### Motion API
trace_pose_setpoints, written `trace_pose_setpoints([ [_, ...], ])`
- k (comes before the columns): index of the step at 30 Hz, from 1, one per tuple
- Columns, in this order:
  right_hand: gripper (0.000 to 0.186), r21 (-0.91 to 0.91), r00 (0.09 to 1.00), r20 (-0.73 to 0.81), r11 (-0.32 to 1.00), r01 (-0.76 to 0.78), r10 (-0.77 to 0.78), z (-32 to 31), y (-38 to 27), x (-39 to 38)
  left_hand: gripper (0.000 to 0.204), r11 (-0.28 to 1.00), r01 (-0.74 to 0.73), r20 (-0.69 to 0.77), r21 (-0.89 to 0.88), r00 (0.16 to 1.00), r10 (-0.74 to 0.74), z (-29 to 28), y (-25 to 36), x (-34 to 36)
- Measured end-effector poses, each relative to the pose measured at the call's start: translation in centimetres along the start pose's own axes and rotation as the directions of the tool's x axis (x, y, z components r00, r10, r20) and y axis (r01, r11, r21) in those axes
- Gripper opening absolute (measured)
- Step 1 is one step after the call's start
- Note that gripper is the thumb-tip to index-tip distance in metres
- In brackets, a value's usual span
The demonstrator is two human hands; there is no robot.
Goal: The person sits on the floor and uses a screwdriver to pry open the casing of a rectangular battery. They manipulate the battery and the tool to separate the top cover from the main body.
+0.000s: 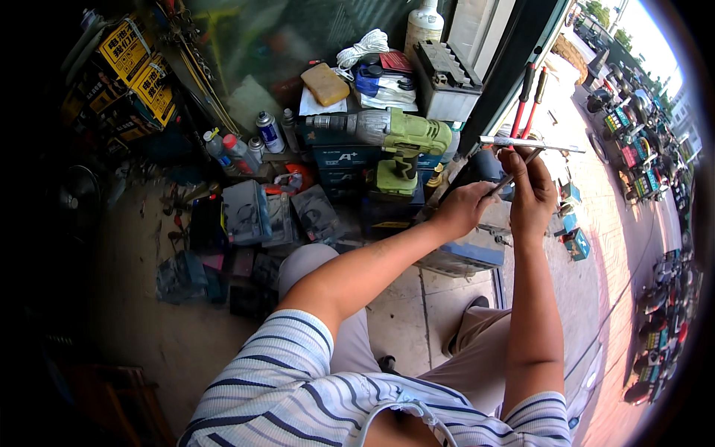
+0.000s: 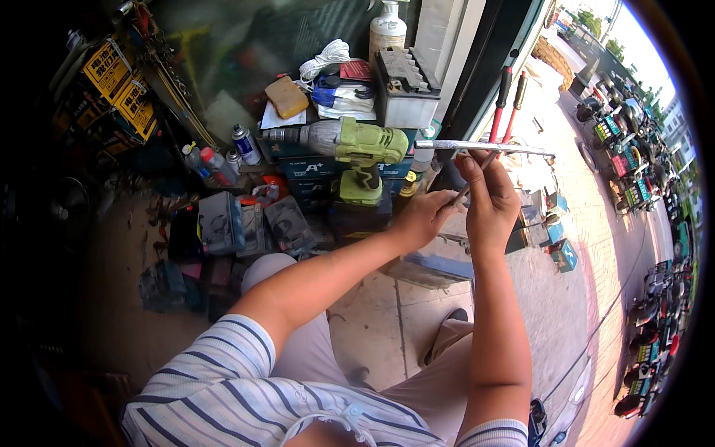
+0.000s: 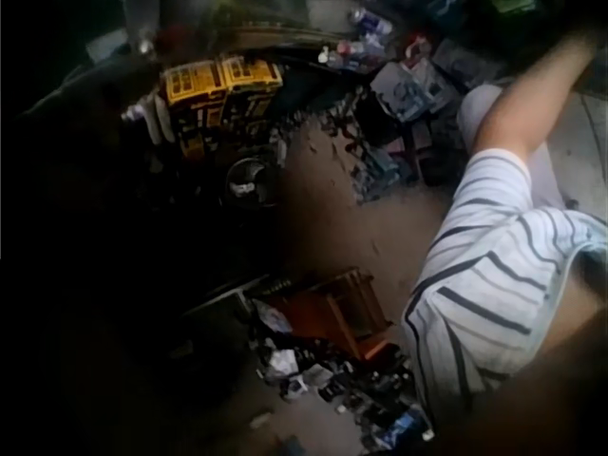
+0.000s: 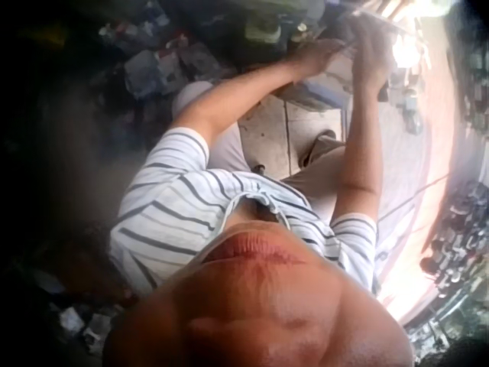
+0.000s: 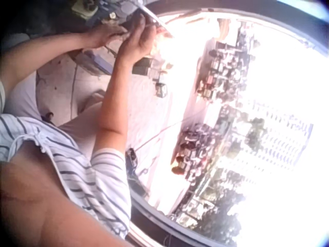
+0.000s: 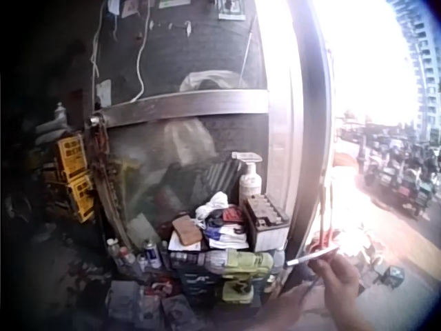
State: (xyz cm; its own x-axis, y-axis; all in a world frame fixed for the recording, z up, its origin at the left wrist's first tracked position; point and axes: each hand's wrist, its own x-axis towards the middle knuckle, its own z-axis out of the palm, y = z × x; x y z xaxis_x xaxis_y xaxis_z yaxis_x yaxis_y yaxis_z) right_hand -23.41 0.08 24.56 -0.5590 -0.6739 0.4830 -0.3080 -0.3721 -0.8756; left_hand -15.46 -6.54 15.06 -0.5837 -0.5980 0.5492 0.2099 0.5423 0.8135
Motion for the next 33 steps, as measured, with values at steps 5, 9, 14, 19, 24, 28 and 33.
trace_pose_setpoints([
  [5, 0.031, -0.012, 0.999, 0.044, 1.000, 0.011, -0.011, -0.6, 1.0, 0.2, 0.012, 0.998, 0.021, -0.039, 0.062, 0.999, -0.018, 0.2, -0.1, 0.1],
  [9, 0.029, -0.100, 0.996, -0.010, 0.992, 0.082, -0.084, 0.2, 0.7, 0.0, 0.016, 0.996, 0.086, -0.075, -0.025, 0.993, -0.088, 0.1, -0.1, -0.1],
  [14, 0.022, -0.202, 0.998, -0.029, 0.978, 0.055, -0.062, 0.0, 1.1, -0.3, 0.025, 0.994, 0.104, -0.142, -0.038, 0.984, -0.109, 0.1, 0.3, -0.1],
  [19, 0.021, -0.113, 0.998, -0.055, 0.994, -0.001, -0.006, 0.0, 1.2, -0.5, 0.024, 0.991, 0.129, -0.100, 0.034, 0.987, -0.125, 0.1, 0.1, 0.3],
  [24, 0.023, -0.139, 0.998, -0.056, 0.990, -0.027, 0.020, -0.5, 1.2, -0.4, 0.020, 1.000, -0.022, -0.056, 0.014, 0.998, 0.023, 0.1, 0.5, 0.4],
  [28, 0.027, -0.092, 0.997, 0.070, 0.995, -0.032, 0.038, -0.2, 0.5, -0.2, 0.018, 0.997, -0.041, -0.050, 0.070, 0.998, 0.044, -0.3, -0.3, 0.3],
  [33, 0.033, -0.138, 0.983, 0.185, 0.990, 0.026, 0.001, -0.4, 0.6, -0.2, 0.016, 0.995, 0.100, -0.043, 0.016, 0.994, -0.099, -1.0, 1.0, 0.1],
])
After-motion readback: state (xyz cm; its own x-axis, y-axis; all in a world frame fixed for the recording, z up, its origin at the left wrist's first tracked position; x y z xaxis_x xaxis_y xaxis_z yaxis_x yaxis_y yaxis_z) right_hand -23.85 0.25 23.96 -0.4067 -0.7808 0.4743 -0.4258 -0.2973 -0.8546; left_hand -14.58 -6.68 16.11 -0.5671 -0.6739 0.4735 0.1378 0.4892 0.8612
